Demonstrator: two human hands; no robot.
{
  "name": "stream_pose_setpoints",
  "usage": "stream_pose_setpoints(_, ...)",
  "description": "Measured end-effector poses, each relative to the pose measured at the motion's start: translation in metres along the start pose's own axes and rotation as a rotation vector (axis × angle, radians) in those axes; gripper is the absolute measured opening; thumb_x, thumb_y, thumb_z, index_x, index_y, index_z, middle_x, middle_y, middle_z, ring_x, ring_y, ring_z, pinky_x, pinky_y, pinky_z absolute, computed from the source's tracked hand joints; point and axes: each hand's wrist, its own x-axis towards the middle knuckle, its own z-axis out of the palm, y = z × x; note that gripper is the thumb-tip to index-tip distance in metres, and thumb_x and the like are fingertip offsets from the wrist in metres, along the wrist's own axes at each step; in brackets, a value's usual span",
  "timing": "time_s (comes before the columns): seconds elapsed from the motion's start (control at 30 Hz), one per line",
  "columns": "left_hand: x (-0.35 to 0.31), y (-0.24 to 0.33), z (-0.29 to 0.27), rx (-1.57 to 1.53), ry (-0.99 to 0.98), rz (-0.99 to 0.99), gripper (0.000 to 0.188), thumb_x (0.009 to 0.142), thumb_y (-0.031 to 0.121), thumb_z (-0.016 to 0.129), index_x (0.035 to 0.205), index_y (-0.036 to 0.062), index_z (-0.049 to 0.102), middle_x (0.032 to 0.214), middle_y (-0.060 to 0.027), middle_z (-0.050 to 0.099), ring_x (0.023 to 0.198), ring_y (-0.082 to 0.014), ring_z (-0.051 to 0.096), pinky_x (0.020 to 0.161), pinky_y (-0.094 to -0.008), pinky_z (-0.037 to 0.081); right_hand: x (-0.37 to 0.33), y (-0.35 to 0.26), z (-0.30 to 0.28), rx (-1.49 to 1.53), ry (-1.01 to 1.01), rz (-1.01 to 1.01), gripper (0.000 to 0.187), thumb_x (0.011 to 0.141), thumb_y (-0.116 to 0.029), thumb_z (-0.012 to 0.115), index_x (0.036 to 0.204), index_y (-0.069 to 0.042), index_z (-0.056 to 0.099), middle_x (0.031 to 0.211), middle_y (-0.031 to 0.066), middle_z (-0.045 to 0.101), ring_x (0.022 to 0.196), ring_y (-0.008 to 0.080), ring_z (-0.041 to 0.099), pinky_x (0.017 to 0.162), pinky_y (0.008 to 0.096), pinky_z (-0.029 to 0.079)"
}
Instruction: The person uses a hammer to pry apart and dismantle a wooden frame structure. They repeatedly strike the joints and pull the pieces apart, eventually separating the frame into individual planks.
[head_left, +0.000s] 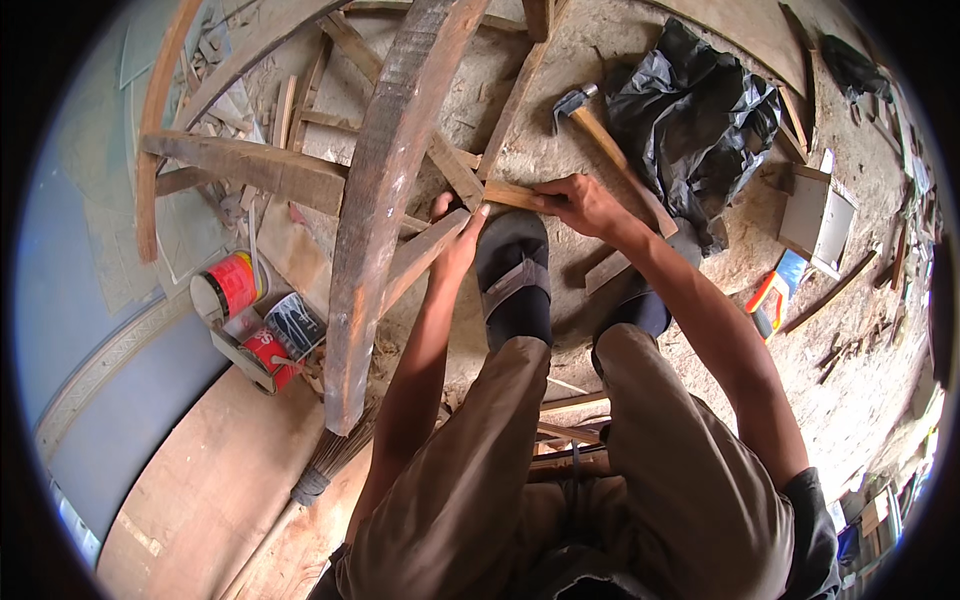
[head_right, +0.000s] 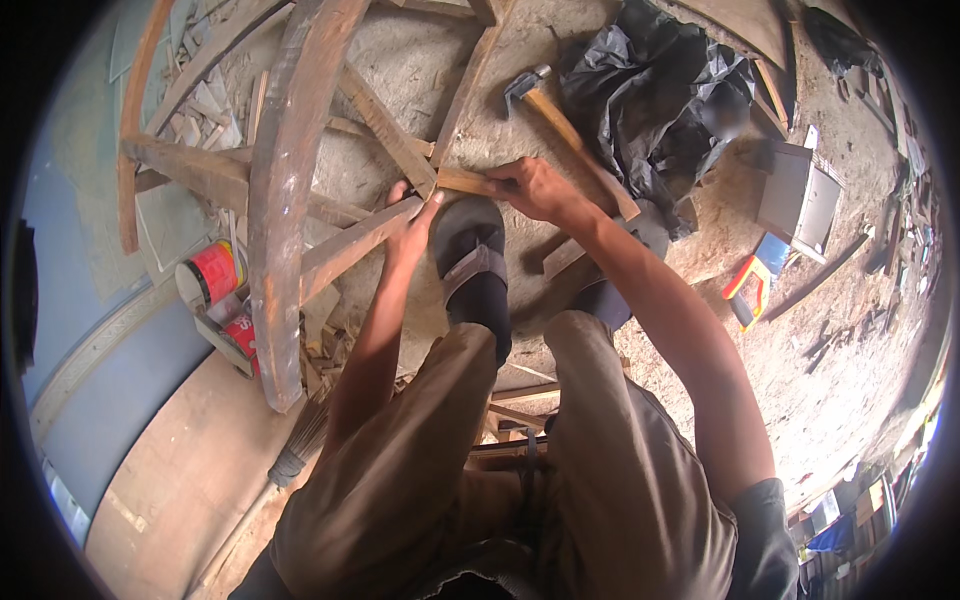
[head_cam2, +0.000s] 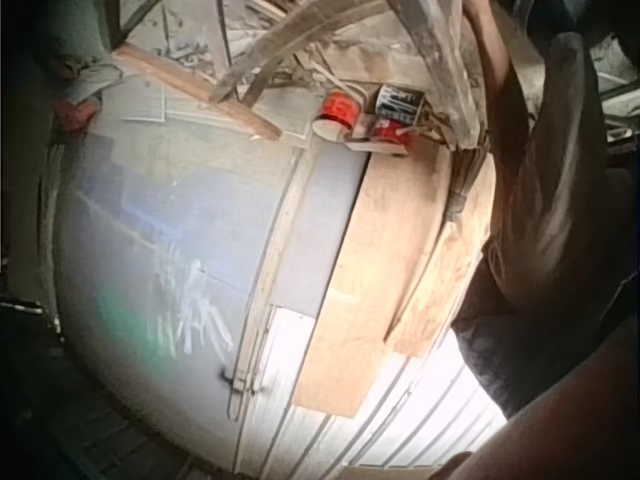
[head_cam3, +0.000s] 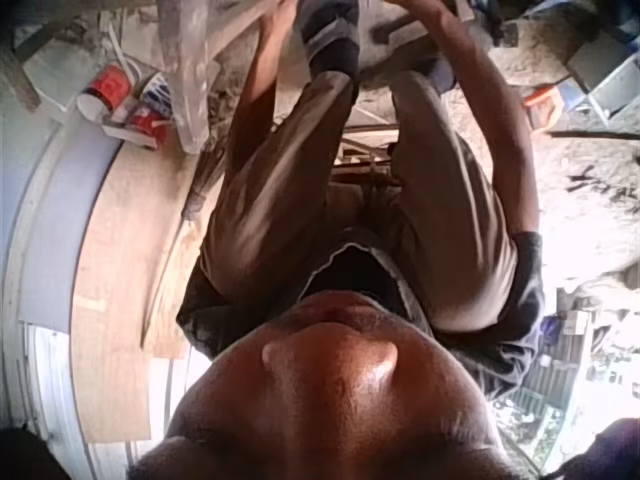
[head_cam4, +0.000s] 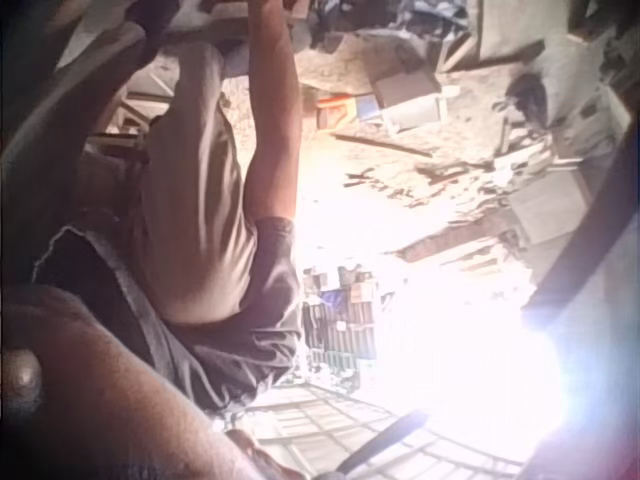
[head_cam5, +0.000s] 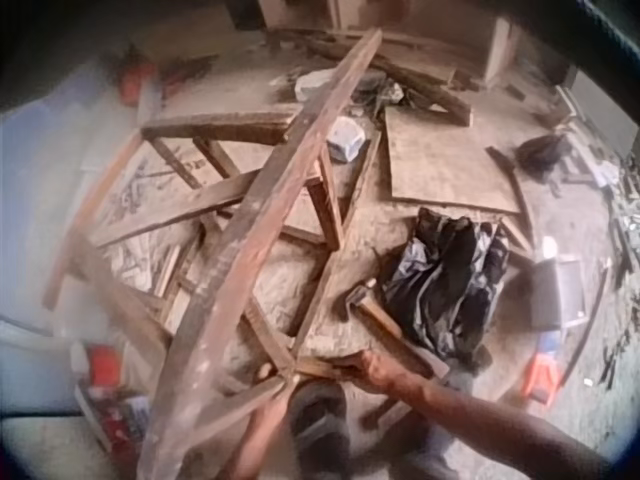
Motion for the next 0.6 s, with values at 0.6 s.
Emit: stream_pose_setpoints(0.6, -0.007, 0.012, -0.010, 0.027, -0.002, 0.129, 0.037, 0.085, 0.020, 0.072, 0.110, -0.0032, 0.057, 0.105, -0.0186, 0.059, 0.096, -0.0329, 0.055, 0.084, -0.0427, 0.044, 0.006, -0.014, 0.013, 0.039, -0.156, -0.017, 0.018, 0.088, -0.017, 0.060, 0.085, -0.001, 0.066, 0.066, 0.0175, 0.063, 0.062, 0.0312, 0.065, 0.061, 0.0386, 0.051)
